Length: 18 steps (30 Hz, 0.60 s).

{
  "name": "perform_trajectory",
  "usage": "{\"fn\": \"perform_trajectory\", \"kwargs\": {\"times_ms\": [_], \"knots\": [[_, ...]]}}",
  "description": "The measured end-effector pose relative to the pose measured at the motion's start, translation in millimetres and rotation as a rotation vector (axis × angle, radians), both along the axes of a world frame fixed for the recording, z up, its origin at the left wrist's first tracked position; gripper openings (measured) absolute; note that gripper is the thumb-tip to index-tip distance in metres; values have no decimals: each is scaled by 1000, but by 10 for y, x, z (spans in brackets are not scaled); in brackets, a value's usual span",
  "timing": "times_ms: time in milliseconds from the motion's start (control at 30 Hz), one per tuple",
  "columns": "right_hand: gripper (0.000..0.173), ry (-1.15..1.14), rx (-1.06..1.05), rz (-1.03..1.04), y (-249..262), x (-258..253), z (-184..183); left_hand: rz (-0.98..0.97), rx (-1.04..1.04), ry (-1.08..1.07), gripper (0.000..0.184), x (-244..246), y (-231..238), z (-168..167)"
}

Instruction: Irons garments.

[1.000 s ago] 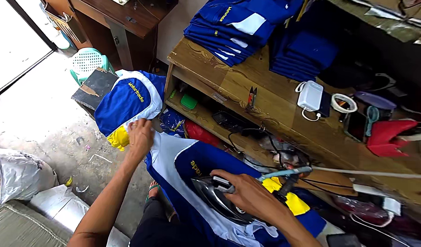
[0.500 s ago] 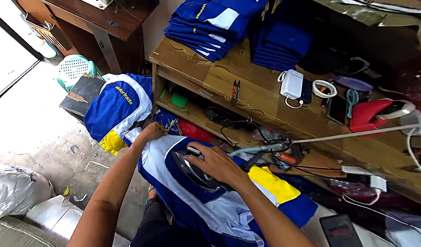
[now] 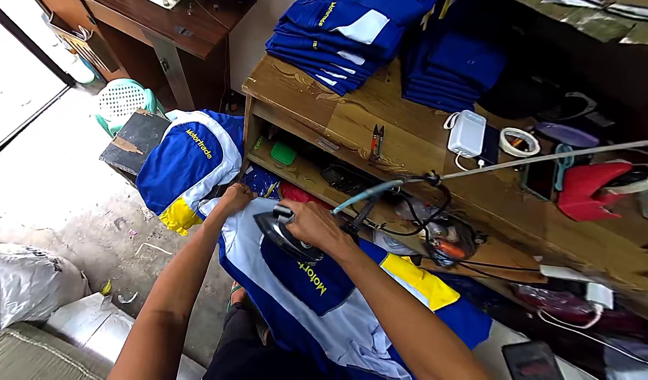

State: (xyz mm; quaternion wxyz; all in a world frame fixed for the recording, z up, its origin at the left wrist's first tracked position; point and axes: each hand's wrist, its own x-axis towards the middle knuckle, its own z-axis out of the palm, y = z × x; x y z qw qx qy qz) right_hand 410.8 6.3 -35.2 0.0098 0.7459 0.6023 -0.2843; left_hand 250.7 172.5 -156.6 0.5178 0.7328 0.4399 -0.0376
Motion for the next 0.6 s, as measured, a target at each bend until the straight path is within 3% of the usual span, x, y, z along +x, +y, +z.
{"fn": "perform_trajectory", "kwargs": {"times_ms": [67, 233, 367, 500, 600], "knots": [[36, -30, 14, -83, 46, 37, -37, -3, 24, 7, 30, 9, -11, -10], [43, 49, -24, 208, -321, -44, -1, 9, 58, 26, 32, 33, -44, -41], [41, 117, -105, 326, -815, -66, 97, 52, 107, 21, 33, 62, -76, 15], [43, 149, -149, 206, -1481, 197, 287, 132, 272, 114, 37, 33, -26, 137], [42, 122, -30, 29, -2096, 456, 412, -24, 598, 133, 29, 151, -320, 218]]}}
